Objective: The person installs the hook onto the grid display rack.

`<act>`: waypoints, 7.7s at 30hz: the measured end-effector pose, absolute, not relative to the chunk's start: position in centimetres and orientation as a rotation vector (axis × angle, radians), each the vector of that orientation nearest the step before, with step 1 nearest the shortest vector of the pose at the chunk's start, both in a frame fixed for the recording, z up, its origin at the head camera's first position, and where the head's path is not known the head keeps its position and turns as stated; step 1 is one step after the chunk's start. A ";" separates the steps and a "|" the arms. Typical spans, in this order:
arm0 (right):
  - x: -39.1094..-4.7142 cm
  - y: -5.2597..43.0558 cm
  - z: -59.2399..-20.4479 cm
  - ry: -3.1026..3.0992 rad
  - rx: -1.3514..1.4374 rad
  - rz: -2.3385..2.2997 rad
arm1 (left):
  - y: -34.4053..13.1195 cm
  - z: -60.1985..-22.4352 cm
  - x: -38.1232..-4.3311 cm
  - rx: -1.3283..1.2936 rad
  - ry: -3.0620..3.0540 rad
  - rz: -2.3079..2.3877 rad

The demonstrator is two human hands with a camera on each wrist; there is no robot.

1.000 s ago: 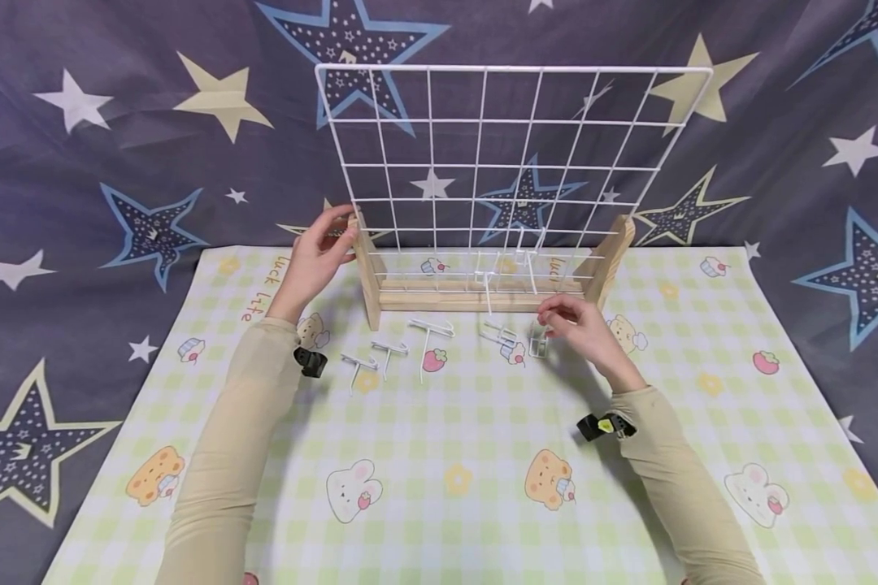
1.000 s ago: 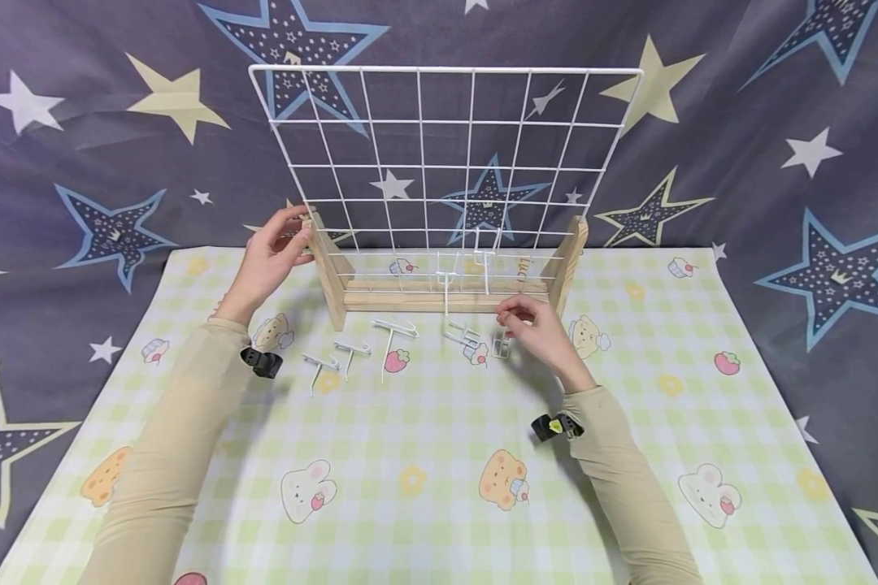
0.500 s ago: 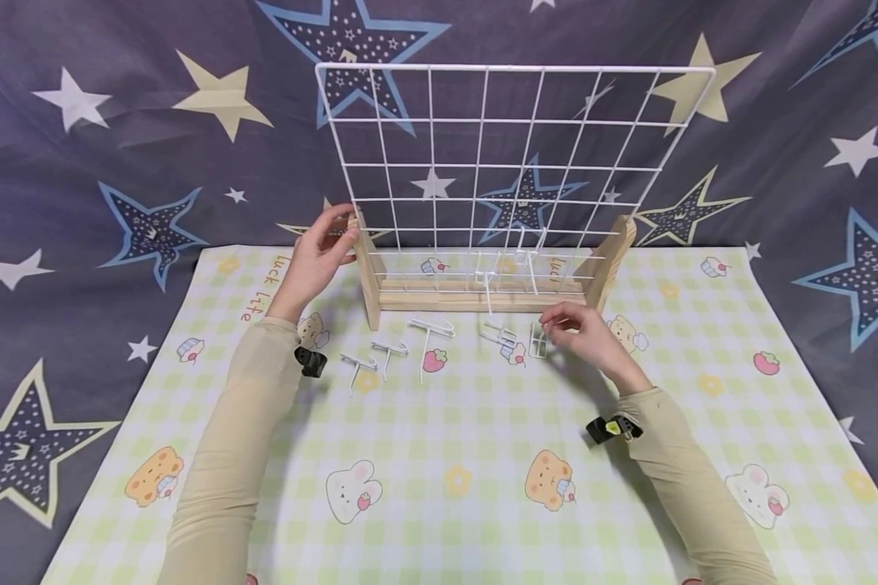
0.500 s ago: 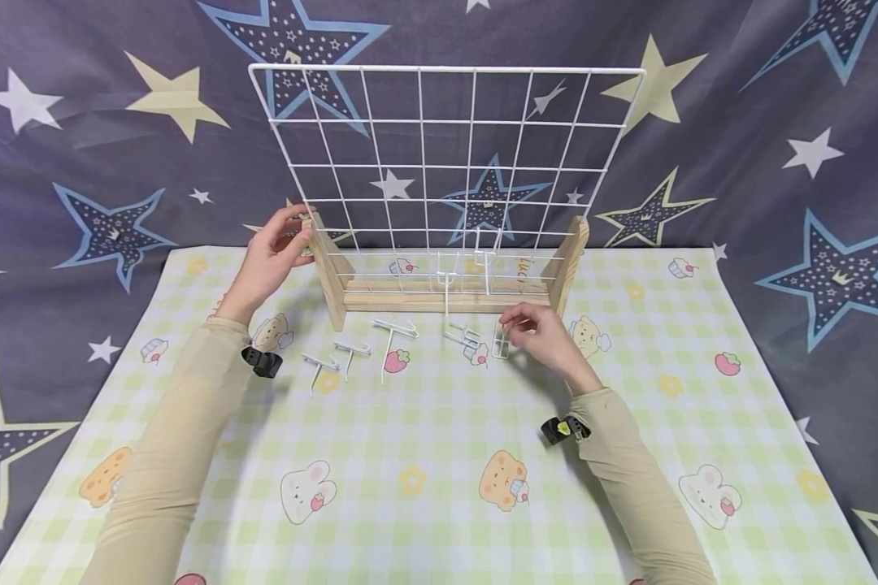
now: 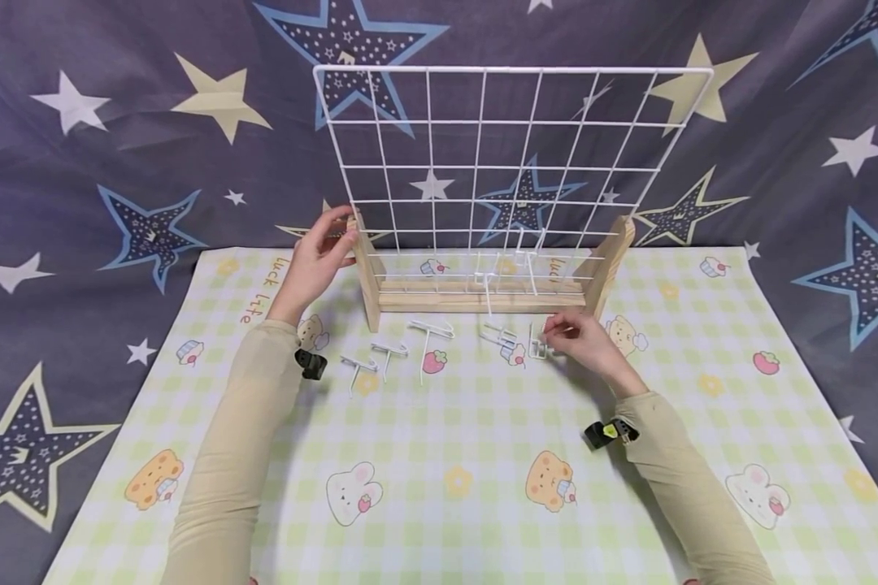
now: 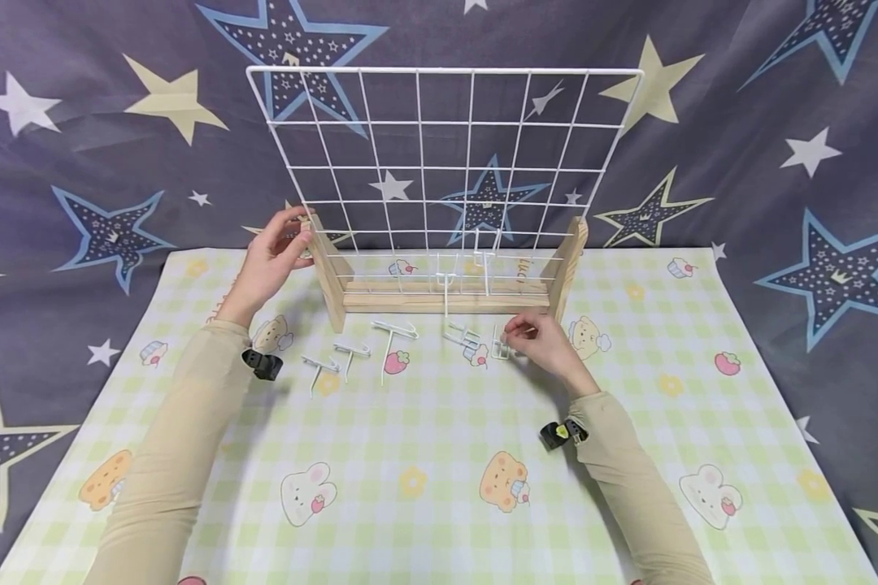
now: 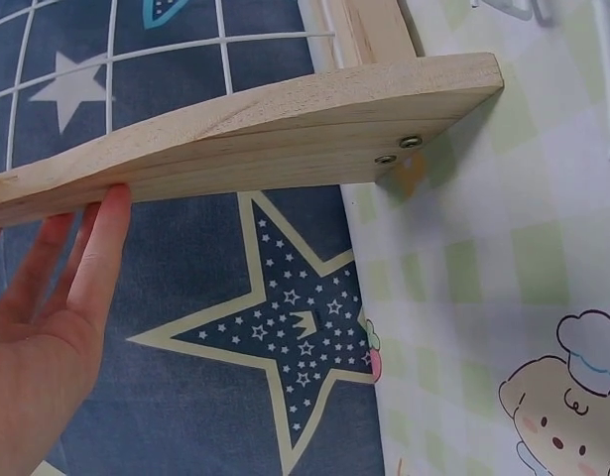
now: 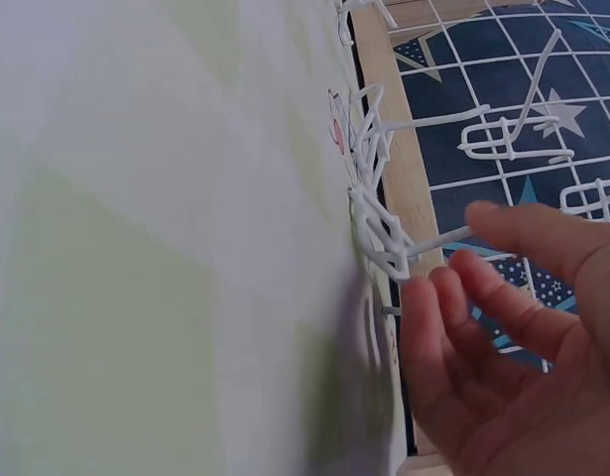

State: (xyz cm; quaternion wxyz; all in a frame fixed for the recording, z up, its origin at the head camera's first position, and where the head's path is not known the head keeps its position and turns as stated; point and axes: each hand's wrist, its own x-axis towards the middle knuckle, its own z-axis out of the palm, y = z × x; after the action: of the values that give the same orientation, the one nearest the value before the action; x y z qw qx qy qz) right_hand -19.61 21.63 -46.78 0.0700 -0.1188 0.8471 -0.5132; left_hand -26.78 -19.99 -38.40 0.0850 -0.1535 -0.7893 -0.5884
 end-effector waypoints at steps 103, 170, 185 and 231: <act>-22.1 22.1 -38.6 2.542 -0.461 -2.194 | -20.0 -39.3 -26.7 -0.444 -2.329 -1.770; -22.2 21.0 -36.8 2.639 -0.219 -2.178 | -19.8 -38.8 -26.3 -0.431 -2.307 -1.809; -21.7 21.7 -40.9 2.619 -0.157 -2.076 | -19.1 -37.1 -24.8 -0.445 -2.316 -1.791; -21.0 16.3 -44.4 2.430 -0.633 -1.554 | -19.8 -39.6 -26.8 -0.418 -2.288 -1.814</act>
State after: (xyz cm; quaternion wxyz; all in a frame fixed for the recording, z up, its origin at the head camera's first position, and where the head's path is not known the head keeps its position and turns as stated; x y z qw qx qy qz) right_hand -21.04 16.25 -44.36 0.0941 -0.2134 0.8192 -0.5240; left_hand -26.81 -19.80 -39.62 0.0959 -0.1412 -0.7722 -0.6120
